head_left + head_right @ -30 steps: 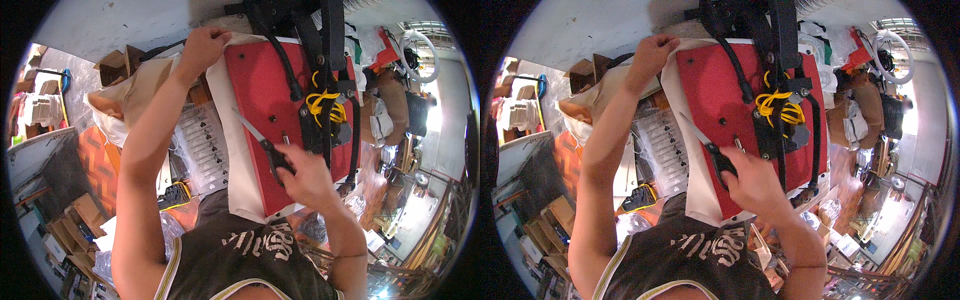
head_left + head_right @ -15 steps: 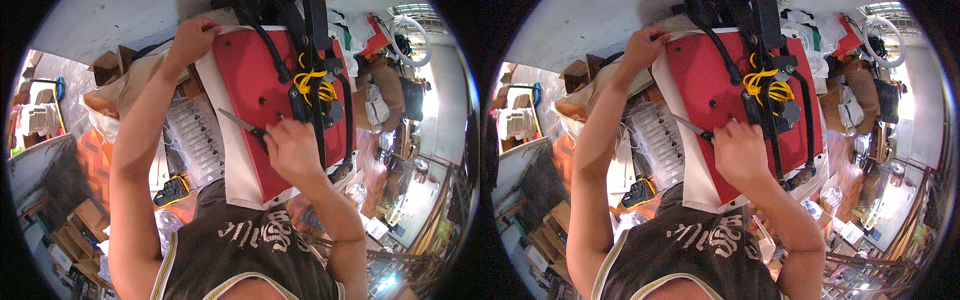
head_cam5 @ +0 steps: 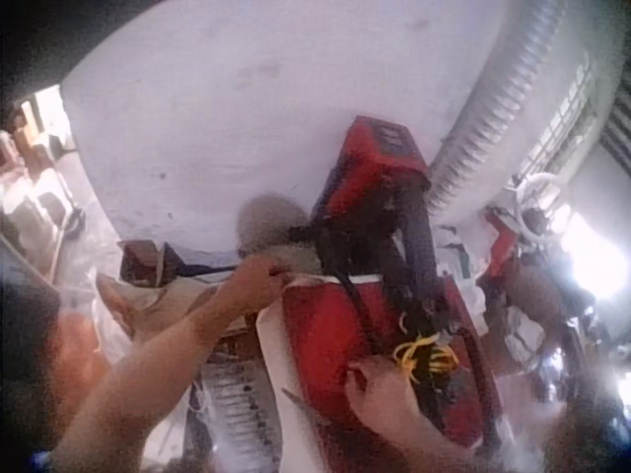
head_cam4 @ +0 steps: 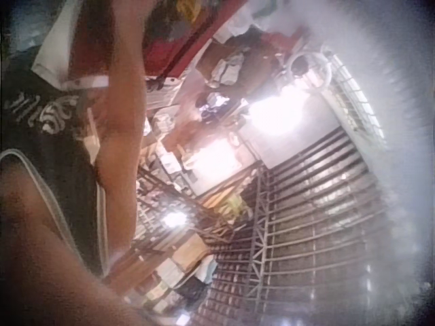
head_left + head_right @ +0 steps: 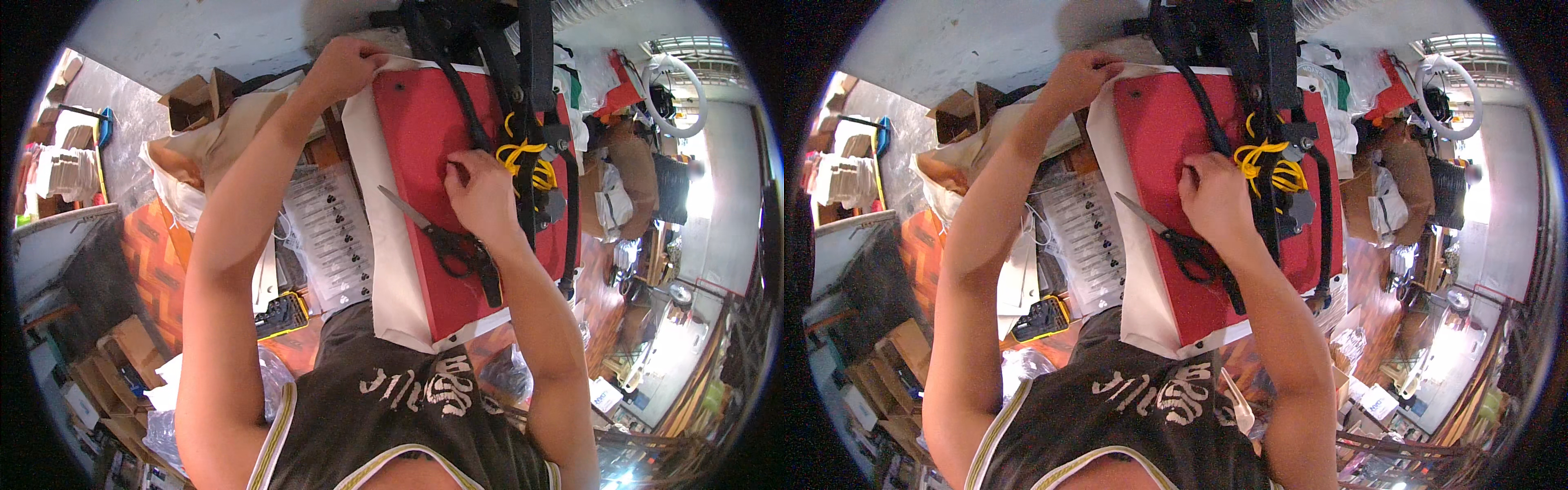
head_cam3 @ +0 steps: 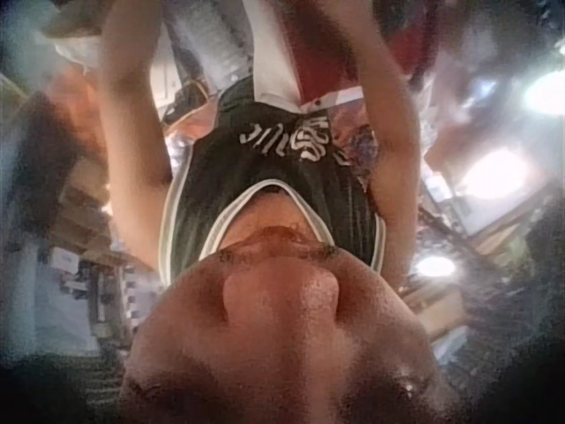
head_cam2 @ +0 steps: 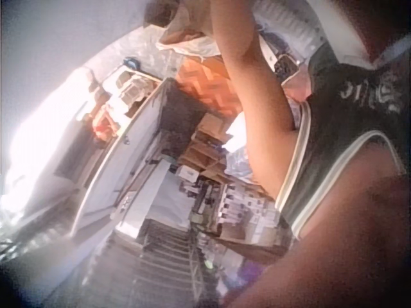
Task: The person assembles a tote bag by attaching grommets to a red and white fabric panel. They use scissors to trim excess material, a punch tool to create holes, and a manual press to secure metal grommets at the corners and along the edges.
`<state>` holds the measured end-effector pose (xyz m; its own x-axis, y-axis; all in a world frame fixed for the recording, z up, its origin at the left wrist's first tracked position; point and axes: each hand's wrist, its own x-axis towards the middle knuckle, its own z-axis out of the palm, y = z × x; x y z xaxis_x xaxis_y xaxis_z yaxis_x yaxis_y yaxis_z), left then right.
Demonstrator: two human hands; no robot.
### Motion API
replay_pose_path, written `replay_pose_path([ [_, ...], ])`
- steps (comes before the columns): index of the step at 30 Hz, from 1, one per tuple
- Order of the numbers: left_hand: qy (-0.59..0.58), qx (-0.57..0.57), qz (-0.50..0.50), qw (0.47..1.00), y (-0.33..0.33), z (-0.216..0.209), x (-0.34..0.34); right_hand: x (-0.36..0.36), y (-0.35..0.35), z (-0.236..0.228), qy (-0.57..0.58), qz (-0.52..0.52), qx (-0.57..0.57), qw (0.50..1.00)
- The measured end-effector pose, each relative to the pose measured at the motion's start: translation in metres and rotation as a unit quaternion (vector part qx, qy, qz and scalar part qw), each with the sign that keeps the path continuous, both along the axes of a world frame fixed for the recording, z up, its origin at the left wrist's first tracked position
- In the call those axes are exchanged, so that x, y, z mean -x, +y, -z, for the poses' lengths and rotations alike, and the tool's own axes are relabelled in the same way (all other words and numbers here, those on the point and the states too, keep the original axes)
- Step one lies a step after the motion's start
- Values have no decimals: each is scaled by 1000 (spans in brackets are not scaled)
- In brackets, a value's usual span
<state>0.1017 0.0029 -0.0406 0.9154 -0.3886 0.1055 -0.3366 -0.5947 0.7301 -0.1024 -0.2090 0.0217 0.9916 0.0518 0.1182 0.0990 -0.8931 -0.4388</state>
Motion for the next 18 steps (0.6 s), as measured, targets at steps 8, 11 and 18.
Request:
replay_pose_path([
  [8, -1, 91, 4, 996, -1, 11, -1, -89, 13, -26, 29, 11, -101, 994],
  [11, -15, 73, 23, 997, -2, 13, -1, -126, 7, -12, 55, 15, -126, 990],
  [18, 34, 117, 19, 992, -1, 9, 4, -184, 17, 1, 123, 37, -224, 966],
])
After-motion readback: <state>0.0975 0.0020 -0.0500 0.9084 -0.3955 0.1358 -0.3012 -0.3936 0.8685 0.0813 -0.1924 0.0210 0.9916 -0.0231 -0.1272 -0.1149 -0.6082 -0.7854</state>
